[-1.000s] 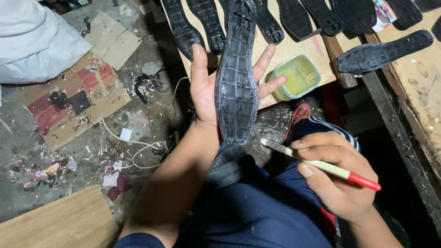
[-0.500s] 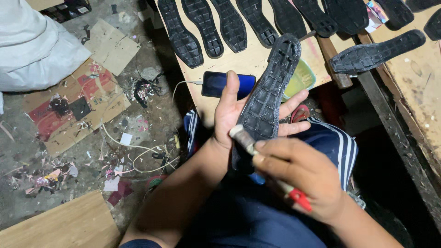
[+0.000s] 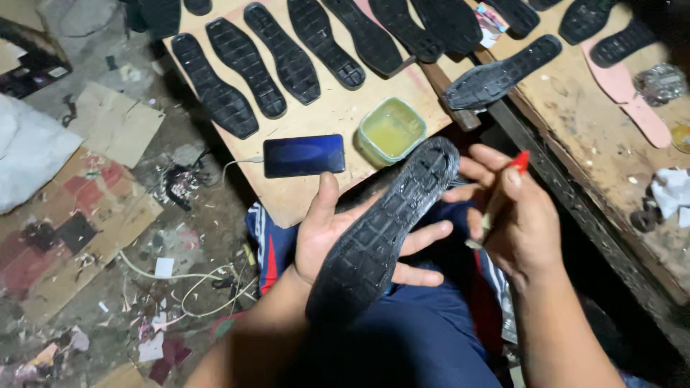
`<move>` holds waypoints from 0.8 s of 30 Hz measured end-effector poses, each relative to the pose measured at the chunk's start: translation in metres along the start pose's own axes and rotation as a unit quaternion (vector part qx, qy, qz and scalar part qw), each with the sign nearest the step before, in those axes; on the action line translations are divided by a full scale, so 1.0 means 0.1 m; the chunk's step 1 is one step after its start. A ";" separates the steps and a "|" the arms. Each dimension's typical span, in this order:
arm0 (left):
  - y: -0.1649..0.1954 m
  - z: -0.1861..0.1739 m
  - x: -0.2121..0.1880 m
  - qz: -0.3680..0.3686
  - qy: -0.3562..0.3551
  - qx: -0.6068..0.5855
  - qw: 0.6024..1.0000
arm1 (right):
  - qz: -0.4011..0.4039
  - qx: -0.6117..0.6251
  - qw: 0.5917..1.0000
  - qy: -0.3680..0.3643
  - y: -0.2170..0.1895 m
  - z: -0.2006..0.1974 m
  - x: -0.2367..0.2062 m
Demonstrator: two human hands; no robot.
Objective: The person holds a rubber shoe sole in one hand and brushes a liquid adhesive onto its textured underside with a paintbrush, dipping the brush into a container of glue between strokes. Coated soles are set on the work table alongside other already-brushed soles.
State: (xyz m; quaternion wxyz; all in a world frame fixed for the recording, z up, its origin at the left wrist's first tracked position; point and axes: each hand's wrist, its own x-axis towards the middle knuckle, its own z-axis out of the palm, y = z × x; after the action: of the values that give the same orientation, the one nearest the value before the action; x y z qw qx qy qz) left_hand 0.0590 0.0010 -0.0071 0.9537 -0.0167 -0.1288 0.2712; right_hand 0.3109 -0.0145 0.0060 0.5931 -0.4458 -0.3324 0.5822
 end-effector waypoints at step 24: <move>0.21 0.13 0.31 0.194 0.085 0.040 0.976 | 0.180 0.168 0.953 -0.178 0.62 -0.78 -0.23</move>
State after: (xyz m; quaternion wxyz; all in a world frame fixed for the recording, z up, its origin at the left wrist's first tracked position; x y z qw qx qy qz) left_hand 0.0701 0.0346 0.0110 0.8901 -0.0259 -0.0304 0.4540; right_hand 0.3551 -0.0529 -0.0776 0.4764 -0.2813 -0.2443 0.7964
